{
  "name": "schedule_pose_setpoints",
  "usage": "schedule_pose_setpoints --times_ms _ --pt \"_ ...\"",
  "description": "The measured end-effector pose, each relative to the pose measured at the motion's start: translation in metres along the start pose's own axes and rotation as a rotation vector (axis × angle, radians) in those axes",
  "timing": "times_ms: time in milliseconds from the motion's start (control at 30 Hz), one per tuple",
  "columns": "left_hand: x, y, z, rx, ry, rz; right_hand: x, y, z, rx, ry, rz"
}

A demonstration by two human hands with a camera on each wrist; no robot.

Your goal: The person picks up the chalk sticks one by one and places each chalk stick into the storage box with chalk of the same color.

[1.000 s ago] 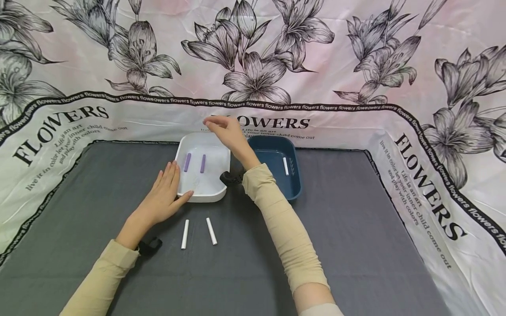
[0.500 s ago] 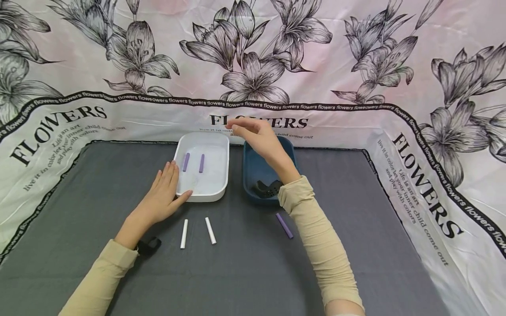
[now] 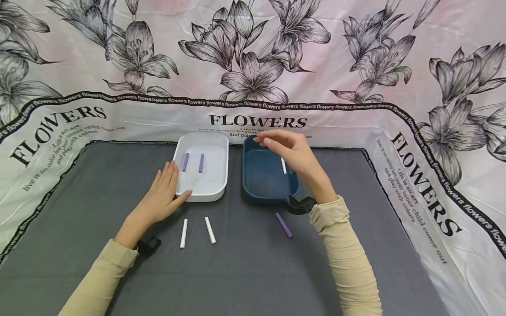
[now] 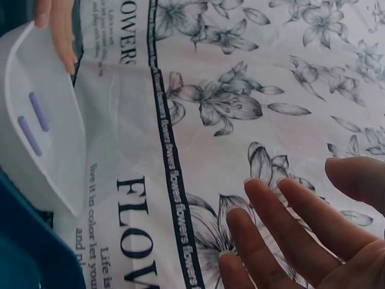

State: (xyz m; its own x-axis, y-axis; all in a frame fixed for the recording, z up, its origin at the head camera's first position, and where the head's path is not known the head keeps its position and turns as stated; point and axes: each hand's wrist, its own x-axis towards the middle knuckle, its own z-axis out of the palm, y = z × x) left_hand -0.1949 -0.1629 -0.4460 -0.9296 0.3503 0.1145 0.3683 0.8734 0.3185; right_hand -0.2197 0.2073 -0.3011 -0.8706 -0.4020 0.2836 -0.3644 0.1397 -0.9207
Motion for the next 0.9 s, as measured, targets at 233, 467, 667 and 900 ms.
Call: schedule_pose_setpoints --times_ms 233,467,667,900 --pt "-0.001 -0.001 0.0 -0.013 0.009 0.003 -0.032 0.008 -0.018 -0.005 0.024 -0.001" --pt "0.0 -0.003 0.002 0.003 0.003 0.001 -0.069 0.034 -0.031 0.022 -0.012 -0.039" --pt "0.0 -0.001 0.001 -0.007 0.014 0.007 -0.096 0.073 -0.039 0.077 -0.126 -0.08" --pt "0.0 0.0 0.0 -0.015 0.016 0.012 -0.12 0.118 -0.046 0.052 -0.363 0.016"
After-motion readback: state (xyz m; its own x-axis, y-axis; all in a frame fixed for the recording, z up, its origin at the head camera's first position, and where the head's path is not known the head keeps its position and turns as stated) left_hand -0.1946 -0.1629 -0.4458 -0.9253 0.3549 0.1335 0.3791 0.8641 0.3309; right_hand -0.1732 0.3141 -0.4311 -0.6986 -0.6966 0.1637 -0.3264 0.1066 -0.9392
